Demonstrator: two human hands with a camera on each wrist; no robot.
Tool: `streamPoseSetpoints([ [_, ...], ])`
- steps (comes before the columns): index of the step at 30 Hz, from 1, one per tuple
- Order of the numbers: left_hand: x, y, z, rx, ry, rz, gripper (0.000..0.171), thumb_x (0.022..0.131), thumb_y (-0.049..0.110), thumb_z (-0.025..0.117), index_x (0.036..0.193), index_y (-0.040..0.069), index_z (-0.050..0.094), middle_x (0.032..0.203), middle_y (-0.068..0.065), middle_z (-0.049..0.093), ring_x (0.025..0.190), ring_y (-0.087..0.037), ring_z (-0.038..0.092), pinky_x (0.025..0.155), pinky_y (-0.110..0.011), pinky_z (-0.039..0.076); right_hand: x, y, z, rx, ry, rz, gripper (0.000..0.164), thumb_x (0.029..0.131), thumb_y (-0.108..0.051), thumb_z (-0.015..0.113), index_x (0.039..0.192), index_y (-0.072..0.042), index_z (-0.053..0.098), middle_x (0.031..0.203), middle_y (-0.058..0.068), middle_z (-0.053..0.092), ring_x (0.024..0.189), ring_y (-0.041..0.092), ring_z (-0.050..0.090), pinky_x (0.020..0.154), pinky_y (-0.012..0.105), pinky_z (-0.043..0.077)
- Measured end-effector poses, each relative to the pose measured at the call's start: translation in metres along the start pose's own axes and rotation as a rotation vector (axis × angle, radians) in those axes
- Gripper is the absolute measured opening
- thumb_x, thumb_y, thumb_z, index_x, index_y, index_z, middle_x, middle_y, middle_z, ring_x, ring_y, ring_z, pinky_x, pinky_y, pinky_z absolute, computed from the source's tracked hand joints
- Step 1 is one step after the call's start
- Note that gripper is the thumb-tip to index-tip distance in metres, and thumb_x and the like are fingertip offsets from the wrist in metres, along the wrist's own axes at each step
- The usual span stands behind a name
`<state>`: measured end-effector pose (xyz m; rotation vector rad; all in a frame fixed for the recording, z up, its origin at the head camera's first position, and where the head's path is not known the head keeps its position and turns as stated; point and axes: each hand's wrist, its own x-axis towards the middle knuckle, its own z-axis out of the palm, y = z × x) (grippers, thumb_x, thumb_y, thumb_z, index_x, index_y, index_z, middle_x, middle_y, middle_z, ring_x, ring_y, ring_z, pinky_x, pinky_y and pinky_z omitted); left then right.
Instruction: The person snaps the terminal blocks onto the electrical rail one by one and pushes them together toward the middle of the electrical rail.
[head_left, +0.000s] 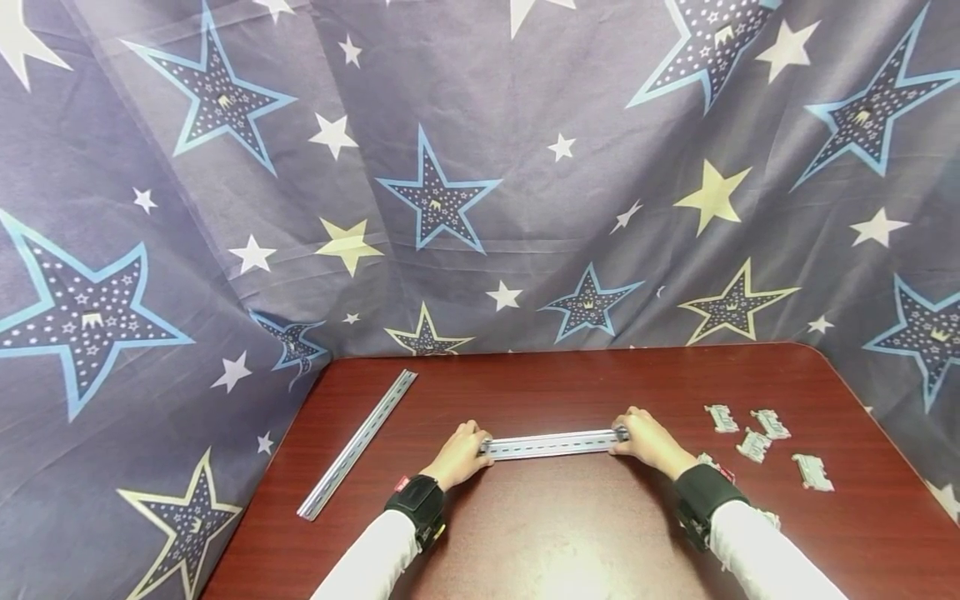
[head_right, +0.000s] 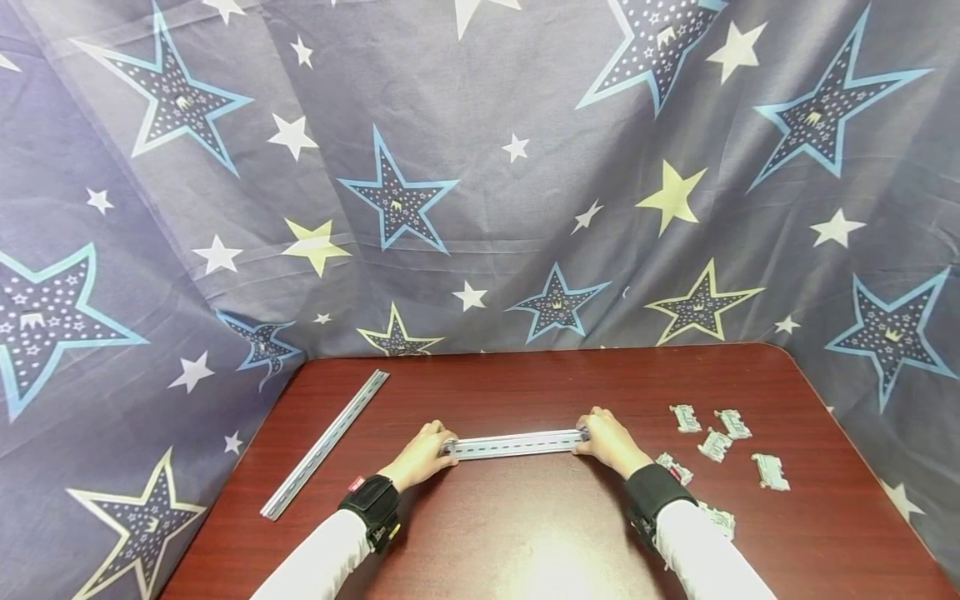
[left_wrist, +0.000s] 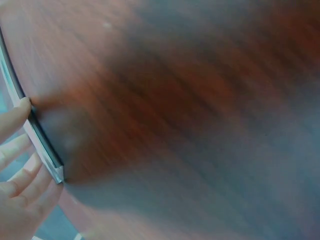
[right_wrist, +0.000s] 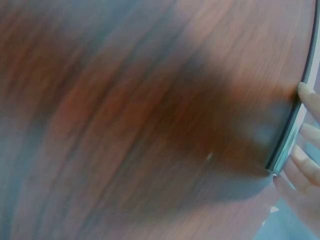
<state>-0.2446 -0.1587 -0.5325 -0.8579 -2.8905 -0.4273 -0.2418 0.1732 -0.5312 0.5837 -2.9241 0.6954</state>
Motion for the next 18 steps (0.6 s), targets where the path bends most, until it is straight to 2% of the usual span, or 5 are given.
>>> streamPoseSetpoints([
  [8, 0.017, 0.009, 0.004, 0.015, -0.048, -0.016, 0.027, 0.065, 0.019, 0.075, 0.086, 0.006, 0.064, 0.078, -0.002, 0.046, 0.076, -0.019, 0.045, 0.066, -0.029, 0.04, -0.008, 0.01, -0.008, -0.001, -0.013, 0.029, 0.029, 0.061, -0.02, 0.077, 0.078, -0.003, 0.062, 0.076, 0.006, 0.05, 0.074, 0.025, 0.05, 0.069, 0.04, 0.043],
  [18, 0.03, 0.021, 0.003, 0.014, -0.073, -0.005, 0.029, 0.062, 0.02, 0.076, 0.084, 0.006, 0.064, 0.077, -0.003, 0.048, 0.076, -0.02, 0.048, 0.065, -0.029, 0.041, -0.016, 0.015, -0.02, 0.015, -0.038, 0.032, 0.032, 0.059, -0.02, 0.078, 0.079, 0.0, 0.062, 0.074, 0.007, 0.052, 0.071, 0.023, 0.05, 0.067, 0.039, 0.043],
])
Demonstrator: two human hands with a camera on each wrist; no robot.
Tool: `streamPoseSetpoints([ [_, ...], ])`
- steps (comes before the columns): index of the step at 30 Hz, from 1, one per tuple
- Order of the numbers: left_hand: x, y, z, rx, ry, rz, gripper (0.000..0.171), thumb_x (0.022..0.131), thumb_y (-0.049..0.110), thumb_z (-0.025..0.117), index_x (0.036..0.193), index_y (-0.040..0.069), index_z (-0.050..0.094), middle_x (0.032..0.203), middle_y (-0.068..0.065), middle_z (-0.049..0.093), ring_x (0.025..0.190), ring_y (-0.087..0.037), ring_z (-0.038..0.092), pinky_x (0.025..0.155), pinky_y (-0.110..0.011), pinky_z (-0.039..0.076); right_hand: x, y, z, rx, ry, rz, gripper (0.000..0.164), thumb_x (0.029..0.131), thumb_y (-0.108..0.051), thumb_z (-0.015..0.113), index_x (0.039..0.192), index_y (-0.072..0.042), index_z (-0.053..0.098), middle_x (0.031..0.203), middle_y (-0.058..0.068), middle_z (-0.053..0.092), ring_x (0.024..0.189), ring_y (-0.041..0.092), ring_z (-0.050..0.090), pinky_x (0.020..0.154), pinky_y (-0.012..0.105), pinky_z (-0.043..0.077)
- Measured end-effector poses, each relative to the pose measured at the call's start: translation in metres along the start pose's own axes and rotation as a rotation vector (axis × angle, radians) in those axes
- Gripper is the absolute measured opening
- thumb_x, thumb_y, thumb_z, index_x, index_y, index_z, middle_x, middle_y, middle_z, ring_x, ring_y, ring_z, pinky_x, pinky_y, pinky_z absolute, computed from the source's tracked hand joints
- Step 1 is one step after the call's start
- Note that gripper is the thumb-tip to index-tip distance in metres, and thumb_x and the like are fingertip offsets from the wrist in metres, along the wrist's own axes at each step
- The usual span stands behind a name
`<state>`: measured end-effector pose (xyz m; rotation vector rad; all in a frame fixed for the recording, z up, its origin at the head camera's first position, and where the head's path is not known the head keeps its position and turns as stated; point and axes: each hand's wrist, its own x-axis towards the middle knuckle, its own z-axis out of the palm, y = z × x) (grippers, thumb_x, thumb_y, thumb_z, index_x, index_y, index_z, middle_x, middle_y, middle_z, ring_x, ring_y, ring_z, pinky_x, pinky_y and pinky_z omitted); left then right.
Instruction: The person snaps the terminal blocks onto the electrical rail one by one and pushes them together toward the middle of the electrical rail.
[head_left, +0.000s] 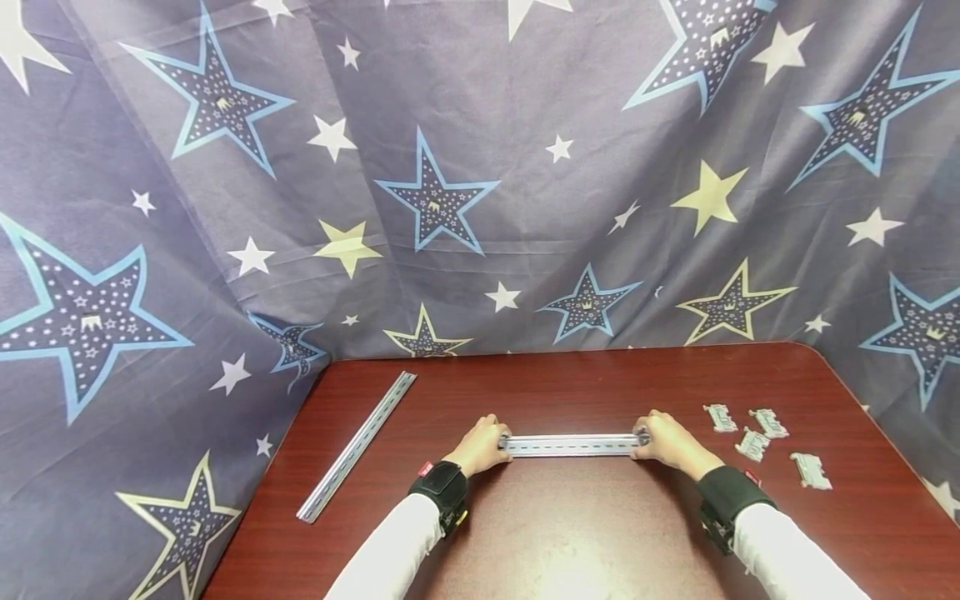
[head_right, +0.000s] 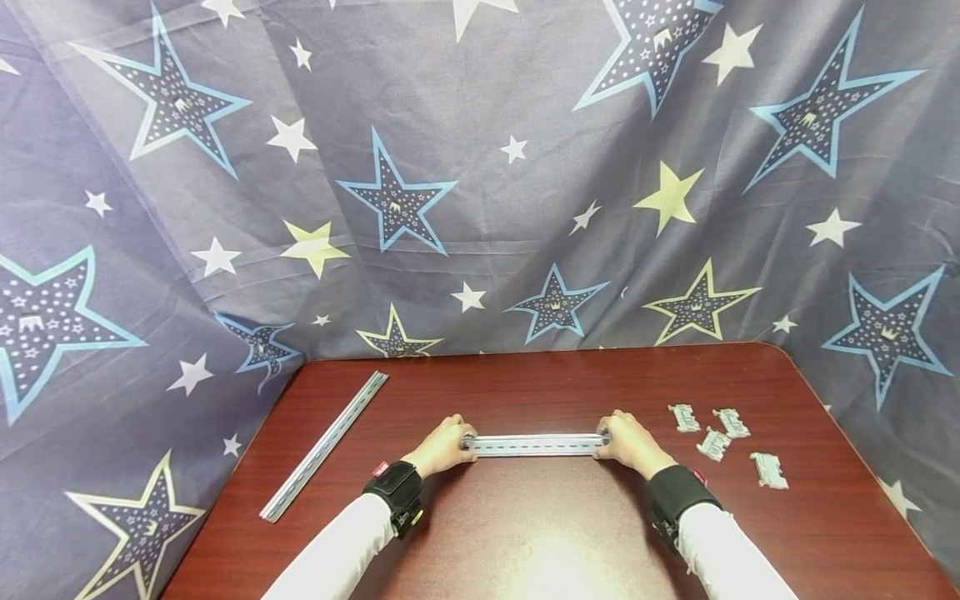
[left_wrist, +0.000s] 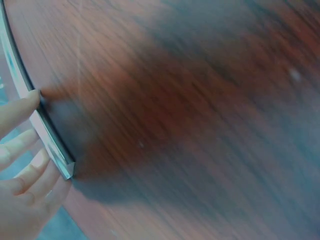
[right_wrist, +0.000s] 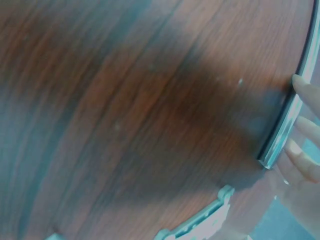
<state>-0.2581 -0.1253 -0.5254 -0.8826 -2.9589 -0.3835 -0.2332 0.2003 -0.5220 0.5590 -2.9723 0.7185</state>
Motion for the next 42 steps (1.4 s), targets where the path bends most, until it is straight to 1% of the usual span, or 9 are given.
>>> streamPoseSetpoints([
  [4, 0.002, 0.003, 0.001, 0.009, -0.005, 0.0, 0.031, 0.062, 0.022, 0.076, 0.086, 0.007, 0.065, 0.078, -0.003, 0.049, 0.077, -0.019, 0.048, 0.065, -0.028, 0.042, -0.002, 0.004, -0.002, 0.001, -0.009, 0.0, 0.031, 0.059, -0.02, 0.078, 0.078, -0.001, 0.062, 0.073, 0.006, 0.053, 0.071, 0.021, 0.05, 0.066, 0.037, 0.042],
  [11, 0.002, 0.01, 0.002, -0.005, -0.016, -0.032, 0.032, 0.062, 0.024, 0.076, 0.088, 0.007, 0.065, 0.079, -0.002, 0.049, 0.079, -0.019, 0.049, 0.065, -0.029, 0.043, -0.007, 0.009, -0.003, 0.0, 0.002, -0.038, 0.03, 0.058, -0.019, 0.077, 0.076, -0.001, 0.061, 0.07, 0.004, 0.051, 0.067, 0.018, 0.048, 0.063, 0.034, 0.041],
  [18, 0.002, 0.015, 0.001, 0.007, 0.005, -0.015, 0.034, 0.062, 0.026, 0.076, 0.089, 0.008, 0.066, 0.079, -0.002, 0.05, 0.078, -0.019, 0.049, 0.064, -0.028, 0.042, -0.011, 0.008, -0.005, -0.008, 0.014, -0.039, 0.029, 0.058, -0.018, 0.077, 0.076, -0.001, 0.061, 0.071, 0.004, 0.052, 0.069, 0.02, 0.049, 0.062, 0.035, 0.04],
  [25, 0.003, 0.014, 0.002, 0.004, 0.004, -0.016, 0.032, 0.062, 0.025, 0.077, 0.088, 0.009, 0.068, 0.077, -0.001, 0.051, 0.076, -0.018, 0.049, 0.062, -0.027, 0.041, -0.012, 0.007, -0.006, -0.003, 0.013, -0.057, 0.029, 0.058, -0.017, 0.077, 0.076, -0.001, 0.061, 0.071, 0.004, 0.052, 0.066, 0.017, 0.048, 0.06, 0.032, 0.04],
  [30, 0.003, 0.015, 0.001, -0.001, 0.001, -0.02, 0.03, 0.062, 0.024, 0.077, 0.087, 0.01, 0.068, 0.076, -0.001, 0.051, 0.075, -0.019, 0.049, 0.061, -0.027, 0.041, -0.01, 0.008, -0.012, 0.051, -0.015, -0.075, 0.026, 0.062, -0.016, 0.073, 0.078, 0.001, 0.061, 0.072, 0.006, 0.058, 0.068, 0.02, 0.053, 0.061, 0.033, 0.042],
  [32, 0.003, 0.016, 0.0, 0.0, 0.003, -0.018, 0.03, 0.062, 0.024, 0.077, 0.087, 0.01, 0.068, 0.076, -0.001, 0.051, 0.076, -0.019, 0.05, 0.062, -0.027, 0.042, -0.009, 0.009, -0.017, 0.081, -0.029, -0.067, 0.024, 0.065, -0.014, 0.071, 0.08, 0.002, 0.061, 0.073, 0.008, 0.061, 0.07, 0.023, 0.057, 0.063, 0.036, 0.044],
  [34, 0.002, 0.017, -0.001, -0.003, 0.002, -0.016, 0.03, 0.062, 0.023, 0.077, 0.086, 0.009, 0.068, 0.076, -0.001, 0.051, 0.076, -0.019, 0.05, 0.062, -0.028, 0.042, -0.008, 0.01, -0.022, 0.098, -0.036, -0.038, 0.02, 0.068, -0.011, 0.069, 0.081, 0.002, 0.061, 0.073, 0.008, 0.061, 0.07, 0.023, 0.058, 0.063, 0.037, 0.044],
  [37, 0.002, 0.018, -0.001, -0.007, -0.007, -0.021, 0.029, 0.062, 0.023, 0.077, 0.086, 0.009, 0.068, 0.076, -0.001, 0.051, 0.076, -0.019, 0.05, 0.062, -0.027, 0.042, -0.007, 0.014, -0.028, 0.084, -0.033, 0.001, 0.019, 0.071, -0.01, 0.067, 0.084, 0.003, 0.061, 0.074, 0.01, 0.06, 0.071, 0.026, 0.057, 0.064, 0.039, 0.044],
  [42, 0.004, 0.018, -0.001, 0.0, -0.02, -0.031, 0.03, 0.063, 0.024, 0.077, 0.088, 0.009, 0.068, 0.077, -0.001, 0.051, 0.077, -0.019, 0.05, 0.063, -0.028, 0.042, -0.007, 0.028, -0.04, 0.061, -0.001, 0.046, 0.018, 0.072, -0.007, 0.064, 0.084, 0.005, 0.06, 0.074, 0.013, 0.06, 0.071, 0.029, 0.057, 0.064, 0.042, 0.044],
])
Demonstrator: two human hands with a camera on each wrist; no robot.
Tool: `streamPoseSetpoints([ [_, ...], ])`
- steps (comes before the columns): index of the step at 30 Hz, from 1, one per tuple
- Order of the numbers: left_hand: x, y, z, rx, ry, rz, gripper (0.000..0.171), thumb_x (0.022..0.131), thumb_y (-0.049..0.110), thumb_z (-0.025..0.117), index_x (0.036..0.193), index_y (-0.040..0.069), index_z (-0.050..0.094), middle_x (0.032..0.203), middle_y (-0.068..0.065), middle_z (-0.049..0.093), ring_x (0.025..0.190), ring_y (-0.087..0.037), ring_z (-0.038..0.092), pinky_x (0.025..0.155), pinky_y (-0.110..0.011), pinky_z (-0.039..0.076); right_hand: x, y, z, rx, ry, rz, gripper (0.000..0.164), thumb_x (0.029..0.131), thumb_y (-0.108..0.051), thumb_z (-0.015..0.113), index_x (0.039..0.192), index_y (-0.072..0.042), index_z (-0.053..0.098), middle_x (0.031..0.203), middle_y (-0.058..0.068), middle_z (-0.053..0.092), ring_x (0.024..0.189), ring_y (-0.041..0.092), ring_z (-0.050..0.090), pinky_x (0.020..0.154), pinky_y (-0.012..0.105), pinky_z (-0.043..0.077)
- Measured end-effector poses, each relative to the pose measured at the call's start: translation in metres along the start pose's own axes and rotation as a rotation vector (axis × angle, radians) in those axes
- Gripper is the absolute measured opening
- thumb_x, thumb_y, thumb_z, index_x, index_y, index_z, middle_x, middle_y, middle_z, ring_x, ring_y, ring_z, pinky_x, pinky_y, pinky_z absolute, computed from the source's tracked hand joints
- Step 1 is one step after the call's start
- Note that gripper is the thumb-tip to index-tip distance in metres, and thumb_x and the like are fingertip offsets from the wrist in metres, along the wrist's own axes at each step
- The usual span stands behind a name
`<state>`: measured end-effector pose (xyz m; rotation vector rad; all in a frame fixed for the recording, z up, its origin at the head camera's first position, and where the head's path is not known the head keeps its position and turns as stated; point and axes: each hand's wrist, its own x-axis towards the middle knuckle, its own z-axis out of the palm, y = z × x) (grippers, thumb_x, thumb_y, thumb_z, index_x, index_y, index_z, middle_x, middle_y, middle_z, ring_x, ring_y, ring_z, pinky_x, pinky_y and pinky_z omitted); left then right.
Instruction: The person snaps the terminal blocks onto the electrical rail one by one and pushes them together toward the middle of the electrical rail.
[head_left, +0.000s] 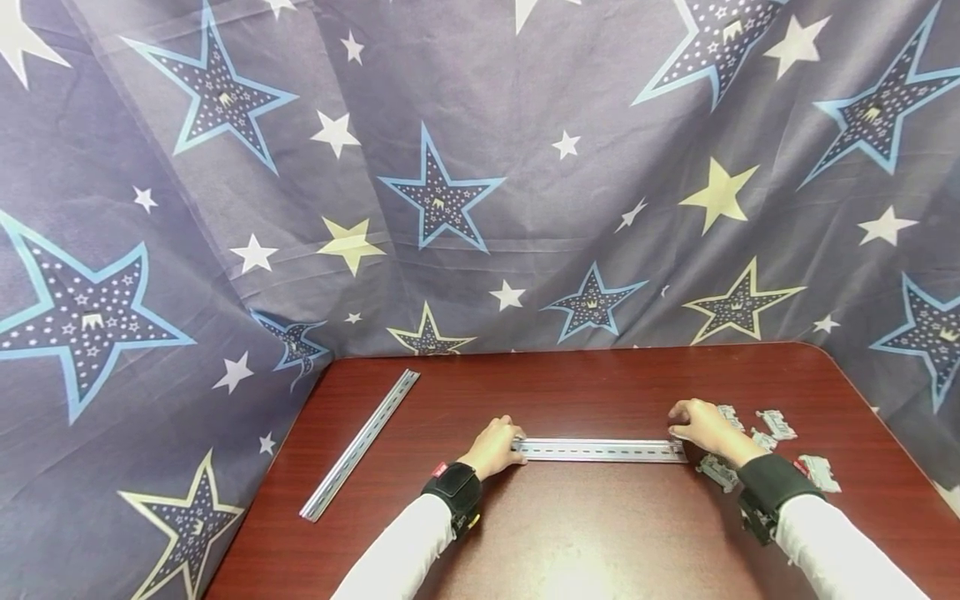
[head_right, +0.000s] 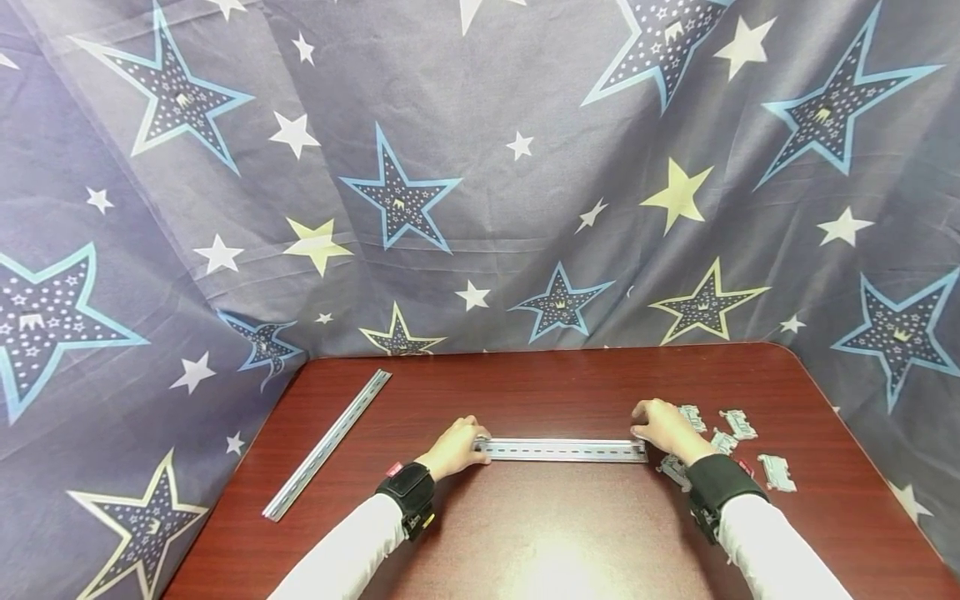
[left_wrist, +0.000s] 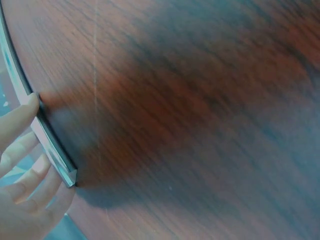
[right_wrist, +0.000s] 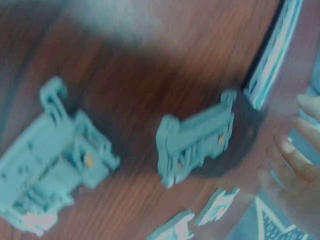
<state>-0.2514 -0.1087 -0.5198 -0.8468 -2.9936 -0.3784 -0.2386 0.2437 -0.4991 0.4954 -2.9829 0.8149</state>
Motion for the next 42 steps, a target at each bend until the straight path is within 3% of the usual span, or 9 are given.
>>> streamPoseSetpoints([
  [6, 0.0, 0.001, -0.001, -0.003, 0.001, -0.001, 0.03, 0.063, 0.024, 0.077, 0.087, 0.009, 0.068, 0.077, -0.001, 0.051, 0.077, -0.019, 0.05, 0.063, -0.027, 0.042, 0.001, 0.017, -0.019, -0.084, 0.05, 0.087, 0.017, 0.074, -0.006, 0.061, 0.085, 0.007, 0.059, 0.077, 0.019, 0.06, 0.073, 0.033, 0.057, 0.065, 0.045, 0.043],
  [13, -0.001, 0.001, 0.0, -0.012, 0.004, -0.025, 0.031, 0.061, 0.024, 0.077, 0.087, 0.009, 0.068, 0.078, -0.002, 0.053, 0.076, -0.019, 0.05, 0.062, -0.027, 0.042, -0.004, 0.034, -0.029, -0.096, 0.095, 0.226, 0.022, 0.075, -0.007, 0.057, 0.085, 0.013, 0.055, 0.078, 0.026, 0.059, 0.062, 0.03, 0.058, 0.059, 0.043, 0.044],
  [18, -0.001, 0.001, -0.001, -0.009, 0.016, -0.031, 0.032, 0.06, 0.025, 0.078, 0.086, 0.009, 0.068, 0.078, -0.002, 0.053, 0.076, -0.02, 0.051, 0.062, -0.028, 0.042, -0.009, 0.041, -0.026, -0.127, 0.15, 0.224, 0.017, 0.075, -0.009, 0.059, 0.068, 0.007, 0.057, 0.062, 0.018, 0.057, 0.058, 0.031, 0.053, 0.059, 0.046, 0.041],
  [22, 0.0, 0.002, -0.001, -0.013, 0.014, -0.034, 0.033, 0.06, 0.025, 0.078, 0.086, 0.009, 0.068, 0.078, -0.002, 0.054, 0.075, -0.021, 0.052, 0.062, -0.028, 0.042, -0.013, 0.043, -0.023, -0.144, 0.144, 0.253, 0.022, 0.076, -0.01, 0.059, 0.059, 0.003, 0.053, 0.053, 0.012, 0.051, 0.052, 0.028, 0.049, 0.053, 0.046, 0.039],
  [26, -0.001, 0.002, 0.0, -0.013, 0.019, -0.035, 0.034, 0.059, 0.025, 0.078, 0.087, 0.008, 0.068, 0.078, -0.003, 0.054, 0.075, -0.022, 0.052, 0.062, -0.028, 0.041, -0.015, 0.045, -0.021, -0.143, 0.118, 0.292, 0.025, 0.075, -0.012, 0.062, 0.058, 0.005, 0.053, 0.055, 0.017, 0.052, 0.052, 0.031, 0.049, 0.052, 0.046, 0.039],
  [35, 0.0, 0.001, 0.001, -0.017, 0.038, -0.032, 0.032, 0.058, 0.025, 0.079, 0.083, 0.008, 0.069, 0.076, -0.003, 0.055, 0.073, -0.02, 0.053, 0.061, -0.027, 0.041, -0.014, 0.05, -0.017, -0.212, 0.125, 0.286, 0.03, 0.074, -0.015, 0.063, 0.062, 0.013, 0.058, 0.065, 0.032, 0.053, 0.065, 0.048, 0.051, 0.06, 0.053, 0.041],
  [42, 0.0, 0.002, 0.0, -0.04, 0.031, -0.038, 0.029, 0.057, 0.023, 0.08, 0.08, 0.008, 0.069, 0.074, -0.003, 0.057, 0.07, -0.018, 0.051, 0.06, -0.026, 0.039, -0.012, 0.05, -0.014, -0.244, 0.131, 0.293, 0.032, 0.074, -0.014, 0.063, 0.068, 0.017, 0.057, 0.068, 0.034, 0.05, 0.068, 0.05, 0.049, 0.062, 0.053, 0.04],
])
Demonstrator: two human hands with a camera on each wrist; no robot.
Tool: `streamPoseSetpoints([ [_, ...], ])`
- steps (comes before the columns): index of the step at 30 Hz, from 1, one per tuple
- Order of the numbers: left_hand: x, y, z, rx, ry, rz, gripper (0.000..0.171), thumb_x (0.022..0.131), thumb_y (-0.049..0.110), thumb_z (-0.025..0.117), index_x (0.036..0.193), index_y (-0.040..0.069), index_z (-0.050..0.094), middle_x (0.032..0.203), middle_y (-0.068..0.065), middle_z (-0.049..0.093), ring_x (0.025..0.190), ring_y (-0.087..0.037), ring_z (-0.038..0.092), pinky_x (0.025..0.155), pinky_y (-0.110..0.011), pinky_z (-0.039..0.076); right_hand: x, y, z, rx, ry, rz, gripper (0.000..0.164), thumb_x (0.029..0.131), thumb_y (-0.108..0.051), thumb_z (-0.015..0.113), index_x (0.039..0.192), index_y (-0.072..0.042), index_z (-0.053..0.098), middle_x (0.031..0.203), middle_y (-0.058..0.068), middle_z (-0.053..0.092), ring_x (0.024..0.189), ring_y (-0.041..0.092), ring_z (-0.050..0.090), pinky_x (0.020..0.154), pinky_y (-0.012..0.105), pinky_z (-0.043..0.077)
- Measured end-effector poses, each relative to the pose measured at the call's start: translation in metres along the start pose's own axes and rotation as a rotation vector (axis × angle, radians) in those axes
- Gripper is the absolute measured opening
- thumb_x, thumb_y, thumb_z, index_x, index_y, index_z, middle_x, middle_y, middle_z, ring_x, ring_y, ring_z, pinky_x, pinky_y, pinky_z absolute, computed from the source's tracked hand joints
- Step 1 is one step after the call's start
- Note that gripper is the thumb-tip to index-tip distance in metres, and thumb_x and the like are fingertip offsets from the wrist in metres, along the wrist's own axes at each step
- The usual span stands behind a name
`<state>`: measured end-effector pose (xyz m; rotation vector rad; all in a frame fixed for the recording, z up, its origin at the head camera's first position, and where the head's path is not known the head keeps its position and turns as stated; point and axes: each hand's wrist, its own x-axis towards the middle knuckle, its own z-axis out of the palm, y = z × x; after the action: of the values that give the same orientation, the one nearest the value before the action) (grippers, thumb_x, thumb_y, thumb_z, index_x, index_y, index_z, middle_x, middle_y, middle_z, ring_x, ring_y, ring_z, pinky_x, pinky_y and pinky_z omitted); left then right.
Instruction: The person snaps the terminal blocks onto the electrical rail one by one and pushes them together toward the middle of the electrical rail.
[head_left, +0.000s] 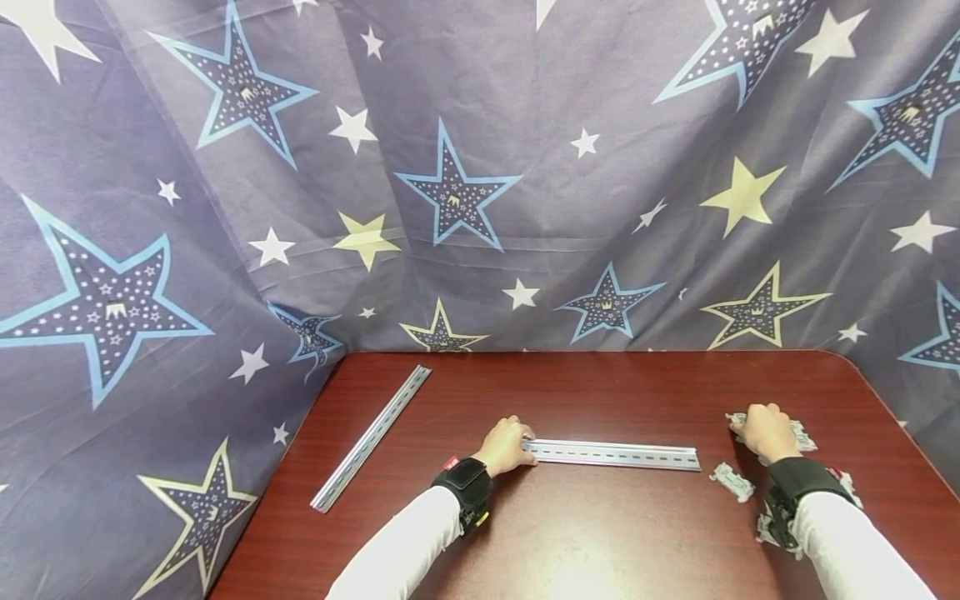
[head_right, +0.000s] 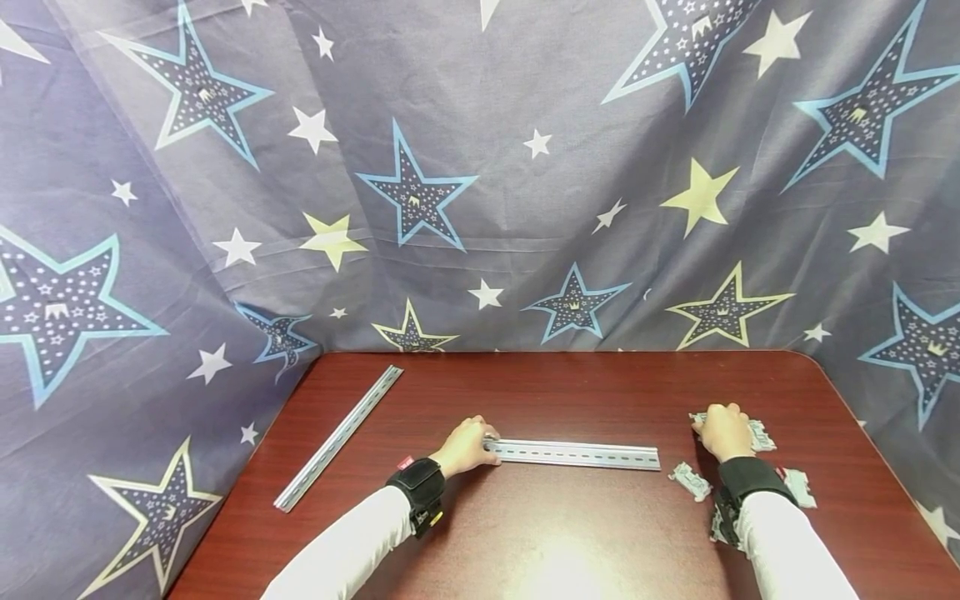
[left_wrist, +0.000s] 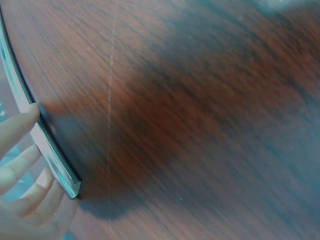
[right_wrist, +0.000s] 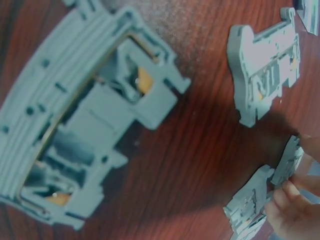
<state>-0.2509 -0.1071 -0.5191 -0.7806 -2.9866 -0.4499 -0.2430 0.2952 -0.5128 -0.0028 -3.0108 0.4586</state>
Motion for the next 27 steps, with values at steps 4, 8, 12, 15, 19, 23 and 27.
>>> streamPoseSetpoints([
  [4, -0.0001, 0.0009, -0.0003, -0.017, -0.009, -0.021, 0.03, 0.057, 0.022, 0.08, 0.081, 0.008, 0.069, 0.075, -0.004, 0.056, 0.071, -0.019, 0.051, 0.06, -0.026, 0.039, 0.0011, -0.0011, 0.0022, 0.02, 0.038, -0.012, 0.029, 0.072, -0.01, 0.061, 0.066, 0.018, 0.054, 0.068, 0.036, 0.05, 0.069, 0.051, 0.049, 0.063, 0.054, 0.04],
  [8, 0.0007, 0.0001, 0.0002, -0.011, -0.012, -0.03, 0.032, 0.056, 0.023, 0.08, 0.083, 0.009, 0.069, 0.076, -0.003, 0.055, 0.073, -0.019, 0.052, 0.061, -0.026, 0.04, 0.0047, -0.0024, 0.0045, 0.058, 0.026, 0.004, 0.025, 0.07, -0.009, 0.059, 0.061, 0.013, 0.053, 0.072, 0.038, 0.051, 0.072, 0.052, 0.048, 0.066, 0.054, 0.039],
  [12, 0.0011, -0.0004, 0.0008, -0.01, -0.01, -0.037, 0.033, 0.056, 0.024, 0.08, 0.083, 0.009, 0.069, 0.076, -0.002, 0.054, 0.074, -0.019, 0.053, 0.061, -0.027, 0.042, 0.0076, -0.0024, 0.0063, 0.102, 0.008, 0.033, 0.024, 0.067, -0.012, 0.062, 0.061, 0.01, 0.055, 0.074, 0.036, 0.053, 0.074, 0.053, 0.049, 0.066, 0.054, 0.039],
  [15, 0.001, 0.0005, 0.0003, -0.014, -0.011, -0.044, 0.034, 0.056, 0.024, 0.08, 0.084, 0.009, 0.069, 0.077, -0.002, 0.055, 0.076, -0.02, 0.053, 0.062, -0.028, 0.042, 0.0068, -0.0033, 0.0066, 0.125, 0.025, 0.043, 0.029, 0.066, -0.012, 0.064, 0.072, 0.013, 0.052, 0.074, 0.035, 0.054, 0.074, 0.053, 0.05, 0.066, 0.053, 0.04],
  [19, 0.0005, 0.0015, -0.001, -0.011, -0.01, -0.039, 0.036, 0.055, 0.024, 0.08, 0.085, 0.009, 0.069, 0.078, -0.003, 0.056, 0.077, -0.021, 0.054, 0.063, -0.028, 0.043, 0.0051, -0.005, 0.0074, 0.16, 0.054, 0.06, 0.033, 0.065, -0.009, 0.066, 0.08, 0.013, 0.046, 0.074, 0.032, 0.055, 0.074, 0.053, 0.051, 0.065, 0.052, 0.041],
  [23, 0.0008, 0.0016, -0.0016, -0.01, -0.014, -0.034, 0.035, 0.055, 0.023, 0.08, 0.086, 0.008, 0.07, 0.078, -0.003, 0.056, 0.077, -0.021, 0.054, 0.063, -0.028, 0.043, 0.0042, -0.0056, 0.0079, 0.176, 0.08, 0.046, 0.03, 0.064, -0.004, 0.066, 0.081, 0.014, 0.049, 0.075, 0.031, 0.056, 0.074, 0.051, 0.052, 0.064, 0.051, 0.041],
  [27, 0.002, 0.0011, -0.0012, -0.015, -0.025, -0.041, 0.034, 0.056, 0.023, 0.08, 0.085, 0.009, 0.069, 0.077, -0.003, 0.056, 0.076, -0.02, 0.054, 0.062, -0.028, 0.043, 0.0032, -0.0066, 0.0058, 0.193, 0.086, 0.008, 0.025, 0.064, -0.001, 0.065, 0.078, 0.015, 0.053, 0.067, 0.025, 0.057, 0.064, 0.042, 0.056, 0.062, 0.048, 0.043],
])
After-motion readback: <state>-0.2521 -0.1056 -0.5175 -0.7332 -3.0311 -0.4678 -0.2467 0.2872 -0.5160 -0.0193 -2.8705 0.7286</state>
